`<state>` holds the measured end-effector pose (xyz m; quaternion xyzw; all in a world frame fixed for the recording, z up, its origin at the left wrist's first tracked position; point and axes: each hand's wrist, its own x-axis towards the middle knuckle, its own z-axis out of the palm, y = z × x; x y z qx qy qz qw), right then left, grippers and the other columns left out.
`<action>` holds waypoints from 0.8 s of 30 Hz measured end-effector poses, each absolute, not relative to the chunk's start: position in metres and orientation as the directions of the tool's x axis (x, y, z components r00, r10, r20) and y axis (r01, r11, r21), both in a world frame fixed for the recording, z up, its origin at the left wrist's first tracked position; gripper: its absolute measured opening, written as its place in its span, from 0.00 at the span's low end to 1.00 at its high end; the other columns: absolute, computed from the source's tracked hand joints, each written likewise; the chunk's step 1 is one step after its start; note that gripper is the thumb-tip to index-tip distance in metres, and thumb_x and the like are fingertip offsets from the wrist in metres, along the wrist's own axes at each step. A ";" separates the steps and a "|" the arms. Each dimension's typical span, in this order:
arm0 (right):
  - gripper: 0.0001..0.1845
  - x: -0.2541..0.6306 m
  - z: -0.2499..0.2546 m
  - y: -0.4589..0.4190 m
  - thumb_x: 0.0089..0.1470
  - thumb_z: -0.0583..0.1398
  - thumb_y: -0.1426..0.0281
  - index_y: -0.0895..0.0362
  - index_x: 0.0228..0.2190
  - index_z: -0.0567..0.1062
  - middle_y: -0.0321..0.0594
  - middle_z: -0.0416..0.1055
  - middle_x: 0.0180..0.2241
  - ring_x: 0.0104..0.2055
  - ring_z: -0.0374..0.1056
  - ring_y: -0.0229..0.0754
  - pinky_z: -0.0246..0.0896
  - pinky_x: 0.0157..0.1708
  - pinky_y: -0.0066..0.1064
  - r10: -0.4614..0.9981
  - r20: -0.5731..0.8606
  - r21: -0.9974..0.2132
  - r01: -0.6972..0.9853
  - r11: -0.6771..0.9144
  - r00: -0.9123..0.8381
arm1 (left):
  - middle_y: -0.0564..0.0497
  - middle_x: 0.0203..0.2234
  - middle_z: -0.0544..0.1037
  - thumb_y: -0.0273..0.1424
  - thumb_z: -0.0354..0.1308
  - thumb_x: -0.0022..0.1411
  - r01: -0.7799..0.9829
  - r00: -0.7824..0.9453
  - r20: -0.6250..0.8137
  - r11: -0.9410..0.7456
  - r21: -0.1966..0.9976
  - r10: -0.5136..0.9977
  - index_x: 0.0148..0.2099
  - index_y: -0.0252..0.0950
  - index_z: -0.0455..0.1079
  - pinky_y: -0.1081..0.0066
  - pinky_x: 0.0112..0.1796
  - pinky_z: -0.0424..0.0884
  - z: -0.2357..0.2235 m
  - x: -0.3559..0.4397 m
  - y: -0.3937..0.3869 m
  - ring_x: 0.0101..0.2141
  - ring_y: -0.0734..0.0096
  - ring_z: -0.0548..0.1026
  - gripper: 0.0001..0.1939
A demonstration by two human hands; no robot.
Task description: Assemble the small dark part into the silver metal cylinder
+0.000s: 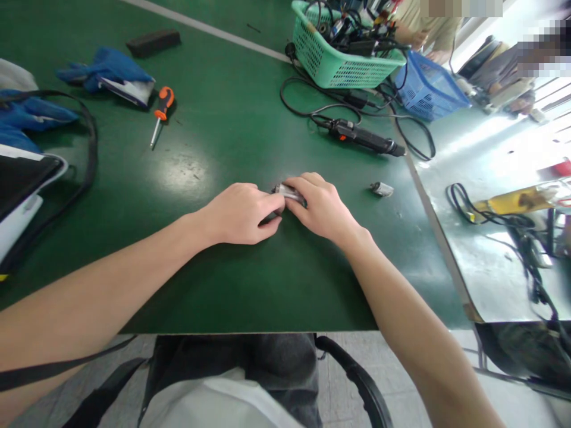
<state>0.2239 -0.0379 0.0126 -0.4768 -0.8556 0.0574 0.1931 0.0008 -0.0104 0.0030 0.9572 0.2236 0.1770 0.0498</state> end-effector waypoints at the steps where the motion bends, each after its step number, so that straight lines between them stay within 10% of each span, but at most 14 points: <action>1: 0.15 0.226 0.015 -0.041 0.67 0.58 0.65 0.59 0.51 0.75 0.49 0.75 0.44 0.48 0.68 0.54 0.65 0.50 0.44 0.830 0.267 -0.290 0.781 0.554 -0.490 | 0.52 0.25 0.77 0.36 0.52 0.69 0.434 0.823 0.318 -0.882 0.185 0.471 0.41 0.37 0.70 0.65 0.32 0.64 0.004 0.001 -0.011 0.26 0.65 0.74 0.09; 24: 0.16 0.224 0.014 -0.062 0.68 0.56 0.69 0.52 0.55 0.74 0.47 0.76 0.50 0.53 0.71 0.54 0.68 0.55 0.49 0.858 0.306 -0.409 0.757 0.510 -0.413 | 0.48 0.35 0.80 0.30 0.53 0.69 0.528 0.781 0.250 -0.819 0.225 0.572 0.43 0.36 0.69 0.63 0.39 0.66 0.005 0.004 0.000 0.36 0.63 0.78 0.05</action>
